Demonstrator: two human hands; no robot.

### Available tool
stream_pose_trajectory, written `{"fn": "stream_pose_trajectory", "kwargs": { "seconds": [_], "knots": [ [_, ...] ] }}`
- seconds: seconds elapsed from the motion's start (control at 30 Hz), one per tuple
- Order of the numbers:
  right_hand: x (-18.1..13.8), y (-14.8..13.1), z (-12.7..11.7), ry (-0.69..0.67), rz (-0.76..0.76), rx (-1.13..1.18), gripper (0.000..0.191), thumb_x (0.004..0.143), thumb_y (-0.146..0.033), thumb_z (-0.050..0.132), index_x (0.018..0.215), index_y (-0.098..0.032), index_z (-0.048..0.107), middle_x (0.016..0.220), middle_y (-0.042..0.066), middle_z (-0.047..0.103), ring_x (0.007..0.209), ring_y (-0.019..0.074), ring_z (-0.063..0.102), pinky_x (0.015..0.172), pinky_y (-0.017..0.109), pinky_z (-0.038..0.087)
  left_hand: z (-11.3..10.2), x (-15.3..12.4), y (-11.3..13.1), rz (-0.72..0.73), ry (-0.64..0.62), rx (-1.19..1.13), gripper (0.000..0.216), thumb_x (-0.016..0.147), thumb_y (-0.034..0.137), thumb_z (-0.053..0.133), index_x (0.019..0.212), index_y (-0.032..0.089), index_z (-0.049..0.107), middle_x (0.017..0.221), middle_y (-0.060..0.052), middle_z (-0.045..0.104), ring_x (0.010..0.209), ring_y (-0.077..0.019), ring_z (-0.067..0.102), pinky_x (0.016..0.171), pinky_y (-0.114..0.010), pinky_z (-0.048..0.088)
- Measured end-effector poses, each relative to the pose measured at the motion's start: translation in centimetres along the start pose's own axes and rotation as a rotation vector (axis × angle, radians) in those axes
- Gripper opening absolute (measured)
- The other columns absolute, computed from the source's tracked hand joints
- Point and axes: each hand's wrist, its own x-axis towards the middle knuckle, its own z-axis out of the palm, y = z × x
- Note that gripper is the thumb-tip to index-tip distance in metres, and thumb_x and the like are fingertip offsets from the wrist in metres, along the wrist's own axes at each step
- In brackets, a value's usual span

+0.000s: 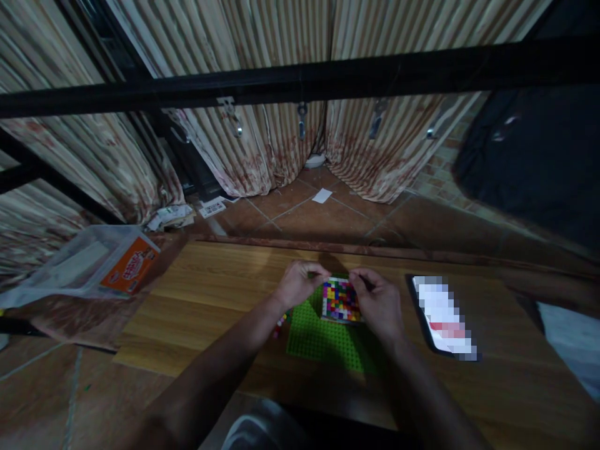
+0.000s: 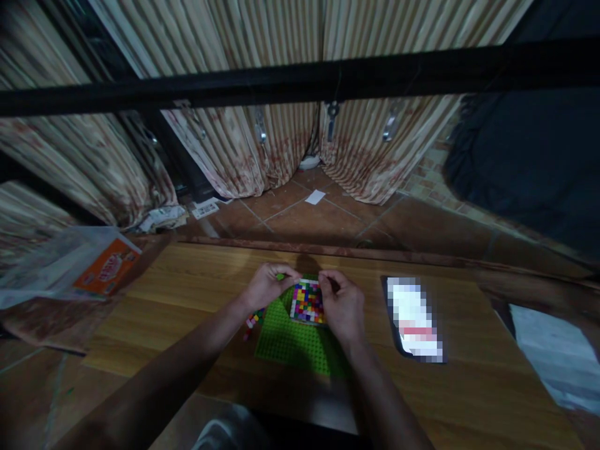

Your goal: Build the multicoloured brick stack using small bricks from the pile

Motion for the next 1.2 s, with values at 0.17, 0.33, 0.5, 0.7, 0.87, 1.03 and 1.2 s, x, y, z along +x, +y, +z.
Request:
{"fn": "stream_pose_trajectory", "kwargs": {
  "seconds": [0.17,0.33,0.5,0.7,0.87,1.03,1.2],
  "knots": [
    [-0.9,-1.3,-0.2,0.049,-0.042,-0.027,0.031,0.087,-0.045,0.056,0.091,-0.02,0.073,0.09,0.008,0.077,0.081,0.0242,0.071,0.074,0.034,0.052,-0.2,-0.5,0.1,0.037,-0.016,0.027,0.012,0.088,0.025,0.066,0.091,0.021,0.077,0.095,-0.003,0.079,0.089,-0.0171,0.073,0.089,-0.029,0.055],
    [-2.9,-2.7,0.0,0.052,-0.089,0.009,0.028,0.089,-0.043,0.056,0.094,-0.021,0.073,0.091,0.006,0.077,0.082,0.0221,0.071,0.076,0.032,0.053,-0.6,-1.5,-0.4,0.055,-0.004,0.019,0.022,0.089,0.022,0.063,0.107,0.023,0.075,0.107,-0.003,0.077,0.099,-0.0175,0.072,0.098,-0.032,0.052],
    [-3.3,-2.7,0.5,0.02,-0.066,0.055,0.028,0.089,-0.044,0.058,0.092,-0.021,0.073,0.088,0.006,0.076,0.08,0.0218,0.071,0.074,0.031,0.054,-0.8,-1.4,-0.4,0.052,-0.037,0.051,0.017,0.091,0.022,0.06,0.097,0.022,0.076,0.1,-0.002,0.078,0.093,-0.0167,0.072,0.093,-0.03,0.054],
    [-0.7,-1.2,-0.9,0.101,-0.068,-0.016,0.031,0.088,-0.046,0.056,0.092,-0.02,0.073,0.091,0.008,0.078,0.084,0.0252,0.072,0.075,0.035,0.054,-1.5,-1.1,-0.8,0.018,0.045,0.104,0.021,0.092,0.02,0.054,0.096,0.022,0.075,0.096,-0.001,0.078,0.092,-0.0166,0.072,0.089,-0.029,0.055],
    [4.2,0.3,-1.5,-0.145,-0.113,-0.223,0.026,0.088,-0.036,0.054,0.093,-0.023,0.076,0.094,0.007,0.079,0.086,0.025,0.073,0.08,0.037,0.054,-1.9,-1.2,-1.4,-0.006,0.07,0.173,0.024,0.09,0.016,0.052,0.095,0.022,0.074,0.096,-0.002,0.077,0.092,-0.0163,0.071,0.088,-0.029,0.056],
    [9.5,0.5,1.7,-0.658,-0.225,-0.271,0.017,0.076,-0.018,0.065,0.081,-0.026,0.079,0.086,0.001,0.079,0.081,0.0199,0.073,0.077,0.03,0.053,-3.4,-2.7,-1.5,-0.051,0.112,0.238,0.024,0.092,0.018,0.05,0.099,0.022,0.073,0.101,-0.004,0.076,0.094,-0.017,0.071,0.089,-0.029,0.055],
    [11.1,1.7,4.8,-0.897,-0.242,-0.27,0.019,0.062,-0.009,0.07,0.07,-0.024,0.077,0.067,-0.001,0.075,0.062,0.0162,0.068,0.059,0.024,0.048,-6.4,-7.5,-3.1,-0.193,0.163,0.316,0.021,0.089,0.019,0.053,0.1,0.023,0.071,0.099,-0.003,0.075,0.092,-0.017,0.071,0.085,-0.027,0.055]
  ]
}}
